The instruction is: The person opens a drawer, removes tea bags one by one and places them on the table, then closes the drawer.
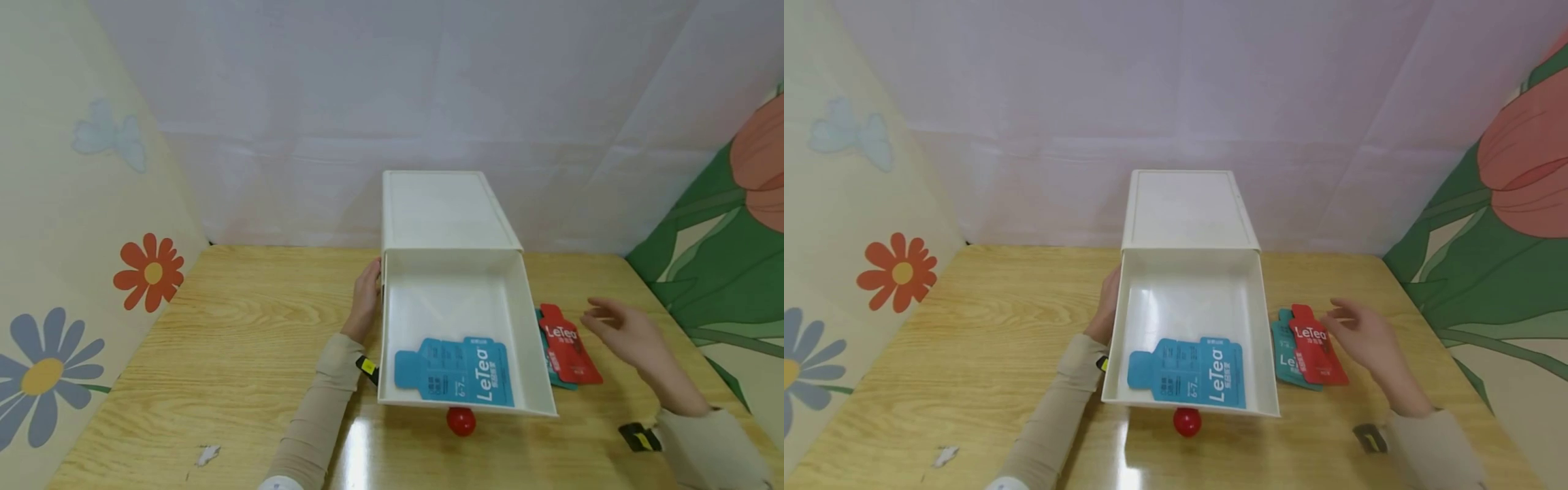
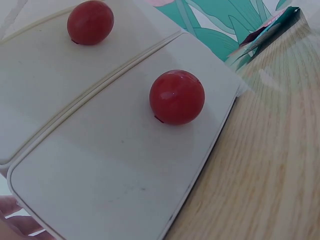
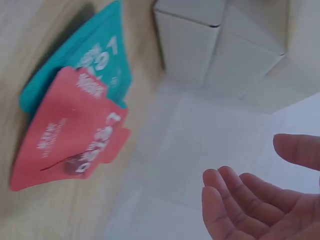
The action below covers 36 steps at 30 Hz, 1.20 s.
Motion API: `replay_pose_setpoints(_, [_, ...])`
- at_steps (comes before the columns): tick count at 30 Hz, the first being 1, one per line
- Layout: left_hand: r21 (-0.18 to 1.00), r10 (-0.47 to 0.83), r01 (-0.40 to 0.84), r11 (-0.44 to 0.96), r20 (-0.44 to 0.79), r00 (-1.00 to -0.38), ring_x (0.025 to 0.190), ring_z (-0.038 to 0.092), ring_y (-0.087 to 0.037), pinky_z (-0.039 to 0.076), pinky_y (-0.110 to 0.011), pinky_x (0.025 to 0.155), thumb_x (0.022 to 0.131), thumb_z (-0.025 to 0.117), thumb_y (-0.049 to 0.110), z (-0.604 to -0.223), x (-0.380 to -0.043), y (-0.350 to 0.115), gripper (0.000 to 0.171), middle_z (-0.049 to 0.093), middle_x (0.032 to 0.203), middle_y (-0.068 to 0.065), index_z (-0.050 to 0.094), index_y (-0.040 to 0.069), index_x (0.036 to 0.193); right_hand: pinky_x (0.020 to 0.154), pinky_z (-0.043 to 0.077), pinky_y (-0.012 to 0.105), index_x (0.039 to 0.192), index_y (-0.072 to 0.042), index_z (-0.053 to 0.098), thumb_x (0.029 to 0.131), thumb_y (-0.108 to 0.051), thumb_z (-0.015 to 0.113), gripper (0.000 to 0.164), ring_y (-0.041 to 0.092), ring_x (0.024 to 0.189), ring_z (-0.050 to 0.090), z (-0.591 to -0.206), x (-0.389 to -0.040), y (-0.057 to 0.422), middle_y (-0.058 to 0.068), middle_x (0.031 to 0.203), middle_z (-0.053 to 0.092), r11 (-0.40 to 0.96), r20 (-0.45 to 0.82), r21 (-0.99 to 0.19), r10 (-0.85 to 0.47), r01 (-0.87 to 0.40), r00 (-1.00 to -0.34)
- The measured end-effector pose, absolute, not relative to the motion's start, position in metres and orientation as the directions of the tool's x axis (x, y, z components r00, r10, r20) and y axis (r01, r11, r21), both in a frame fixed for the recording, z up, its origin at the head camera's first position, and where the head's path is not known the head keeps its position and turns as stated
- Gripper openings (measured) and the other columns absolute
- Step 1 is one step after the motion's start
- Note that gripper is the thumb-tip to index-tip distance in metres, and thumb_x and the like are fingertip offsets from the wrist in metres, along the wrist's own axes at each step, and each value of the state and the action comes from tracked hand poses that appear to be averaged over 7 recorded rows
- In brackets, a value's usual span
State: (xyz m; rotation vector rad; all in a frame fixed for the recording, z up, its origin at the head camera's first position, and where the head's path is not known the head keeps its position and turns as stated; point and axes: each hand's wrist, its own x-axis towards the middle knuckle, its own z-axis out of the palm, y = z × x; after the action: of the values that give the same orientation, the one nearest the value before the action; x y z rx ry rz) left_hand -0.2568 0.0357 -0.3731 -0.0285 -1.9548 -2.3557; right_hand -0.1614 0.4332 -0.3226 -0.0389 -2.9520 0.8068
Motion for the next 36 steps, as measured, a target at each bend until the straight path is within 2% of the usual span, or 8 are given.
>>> replay_pose_setpoints(4, [0.981, -0.056, 0.076, -0.18, 0.067, -0.996, 0.124, 0.039, -0.03, 0.038, -0.044, 0.098, 0.099, 0.032, 0.021, -0.374, -0.257, 0.036, 0.043, 0.044, 0.134, -0.019, 0.045, -0.007, 0.128, 0.057, 0.05, 0.029, 0.13, 0.004, 0.043, 0.093, -0.032, 0.05, 0.052, 0.015, 0.087, 0.057, -0.292, -0.149, 0.403, 0.016, 0.108, 0.057, 0.851, 0.126, -0.524, 0.034, -0.037, -0.992])
replay_pose_setpoints(6, [0.979, -0.056, 0.079, -0.186, 0.069, -0.996, 0.124, 0.039, -0.03, 0.038, -0.044, 0.098, 0.099, 0.032, 0.02, -0.374, -0.257, 0.036, 0.042, 0.044, 0.134, -0.019, 0.045, -0.008, 0.128, 0.057, 0.048, 0.023, 0.126, 0.012, 0.042, 0.094, -0.023, 0.049, 0.048, 0.022, 0.086, 0.057, -0.265, -0.137, 0.379, 0.03, 0.109, 0.052, 0.831, 0.135, -0.551, -0.002, -0.077, -0.991])
replay_pose_setpoints(7, [0.979, -0.056, 0.081, -0.189, 0.072, -0.996, 0.124, 0.039, -0.03, 0.039, -0.044, 0.097, 0.099, 0.032, 0.021, -0.374, -0.257, 0.036, 0.043, 0.044, 0.134, -0.02, 0.045, -0.008, 0.128, 0.054, 0.046, 0.019, 0.124, 0.012, 0.044, 0.094, -0.021, 0.051, 0.045, 0.012, 0.083, 0.056, -0.257, -0.133, 0.373, 0.029, 0.106, 0.054, 0.832, 0.173, -0.545, -0.012, -0.106, -0.985])
replay_pose_setpoints(12, [0.978, -0.048, 0.081, -0.193, 0.073, -0.996, 0.124, 0.04, -0.029, 0.039, -0.043, 0.098, 0.1, 0.031, 0.022, -0.375, -0.257, 0.036, 0.043, 0.044, 0.134, -0.018, 0.046, -0.006, 0.128, 0.056, 0.042, 0.008, 0.118, 0.005, 0.053, 0.089, -0.017, 0.059, 0.036, -0.02, 0.075, 0.041, -0.233, -0.123, 0.355, 0.012, 0.097, 0.06, 0.839, 0.325, -0.501, -0.045, -0.212, -0.945])
replay_pose_setpoints(18, [0.975, -0.04, 0.082, -0.206, 0.075, -0.996, 0.125, 0.039, -0.029, 0.038, -0.042, 0.098, 0.1, 0.031, 0.023, -0.375, -0.257, 0.036, 0.043, 0.044, 0.135, -0.018, 0.045, -0.006, 0.129, 0.063, 0.041, 0.002, 0.114, -0.003, 0.058, 0.085, -0.014, 0.065, 0.032, -0.016, 0.079, 0.047, -0.21, -0.114, 0.331, -0.018, 0.092, 0.054, 0.809, 0.403, -0.501, -0.097, -0.308, -0.91])
replay_pose_setpoints(25, [0.976, -0.033, 0.092, -0.198, 0.087, -0.996, 0.126, 0.038, -0.03, 0.037, -0.043, 0.099, 0.1, 0.03, 0.022, -0.375, -0.257, 0.035, 0.043, 0.042, 0.136, -0.019, 0.044, -0.006, 0.13, 0.065, 0.047, 0.009, 0.109, -0.003, 0.061, 0.075, -0.005, 0.073, 0.035, -0.001, 0.078, 0.055, -0.189, -0.113, 0.299, -0.006, 0.094, 0.061, 0.752, 0.417, -0.398, -0.362, -0.526, -0.833])
replay_pose_setpoints(31, [0.975, -0.024, 0.088, -0.203, 0.085, -0.996, 0.126, 0.038, -0.028, 0.037, -0.042, 0.099, 0.1, 0.03, 0.023, -0.376, -0.258, 0.034, 0.043, 0.042, 0.136, -0.017, 0.044, -0.005, 0.13, 0.063, 0.051, 0.028, 0.115, -0.007, 0.058, 0.073, -0.035, 0.075, 0.052, 0.016, 0.082, 0.058, -0.188, -0.113, 0.268, 0.004, 0.103, 0.062, 0.77, 0.199, -0.273, -0.541, -0.577, -0.817])
replay_pose_setpoints(36, [0.975, -0.016, 0.092, -0.204, 0.091, -0.996, 0.125, 0.038, -0.027, 0.038, -0.041, 0.098, 0.1, 0.029, 0.024, -0.377, -0.258, 0.035, 0.043, 0.043, 0.136, -0.016, 0.045, -0.003, 0.13, 0.075, 0.051, 0.042, 0.12, -0.01, 0.055, 0.071, -0.048, 0.072, 0.064, 0.024, 0.099, 0.054, -0.193, -0.115, 0.249, 0.006, 0.115, 0.056, 0.768, 0.017, -0.263, -0.601, -0.584, -0.799])
